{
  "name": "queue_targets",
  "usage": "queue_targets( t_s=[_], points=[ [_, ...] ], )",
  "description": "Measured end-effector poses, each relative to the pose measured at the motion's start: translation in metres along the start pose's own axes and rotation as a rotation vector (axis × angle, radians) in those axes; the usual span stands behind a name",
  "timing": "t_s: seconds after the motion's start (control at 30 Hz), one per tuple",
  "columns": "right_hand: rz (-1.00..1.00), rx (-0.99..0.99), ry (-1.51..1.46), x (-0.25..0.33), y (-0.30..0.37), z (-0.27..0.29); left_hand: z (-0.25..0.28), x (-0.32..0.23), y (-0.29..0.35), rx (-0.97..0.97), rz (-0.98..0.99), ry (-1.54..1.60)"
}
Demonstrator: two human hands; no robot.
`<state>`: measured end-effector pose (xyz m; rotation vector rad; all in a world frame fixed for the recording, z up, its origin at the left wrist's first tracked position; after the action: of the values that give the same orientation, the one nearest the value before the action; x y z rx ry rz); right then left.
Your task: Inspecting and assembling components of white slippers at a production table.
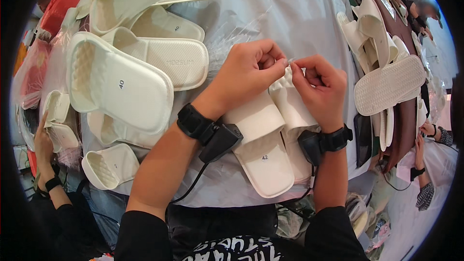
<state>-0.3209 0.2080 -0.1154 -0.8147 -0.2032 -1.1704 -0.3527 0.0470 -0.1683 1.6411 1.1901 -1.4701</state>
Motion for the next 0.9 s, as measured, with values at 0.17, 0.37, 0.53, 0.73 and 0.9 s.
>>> queue_targets(
  t_s=[0.17, 0.37, 0.53, 0.73, 0.9],
  points=[
    [0.037, 0.023, 0.013, 0.002, 0.000, -0.002, 0.000, -0.002, 0.001, 0.005, 0.009, -0.014],
    [0.002, 0.055, -0.037, 0.001, 0.003, -0.004, -0.002, -0.001, 0.001, 0.000, -0.029, -0.021],
    [-0.087, 0.032, -0.071, -0.005, 0.004, -0.006, 0.000, -0.003, -0.001, 0.013, -0.021, -0.029],
    [-0.213, -0.039, -0.092, -0.007, 0.002, 0.000, 0.001, -0.003, -0.002, -0.017, -0.038, -0.046],
    [-0.223, -0.118, -0.181, -0.014, 0.002, -0.003, 0.007, 0.004, -0.004, -0.057, -0.067, -0.015]
  ],
)
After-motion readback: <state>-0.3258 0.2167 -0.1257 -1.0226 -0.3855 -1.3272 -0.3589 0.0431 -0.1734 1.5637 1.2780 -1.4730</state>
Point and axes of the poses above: each hand's wrist, its own y-axis away from the middle knuckle, its own z-axis out of the back of the hand, x = y × z, the point moved 6 cm from there along -y, towards the middle knuckle, and after that the axes turned 12 degrees about y, right-handed, at the moved point
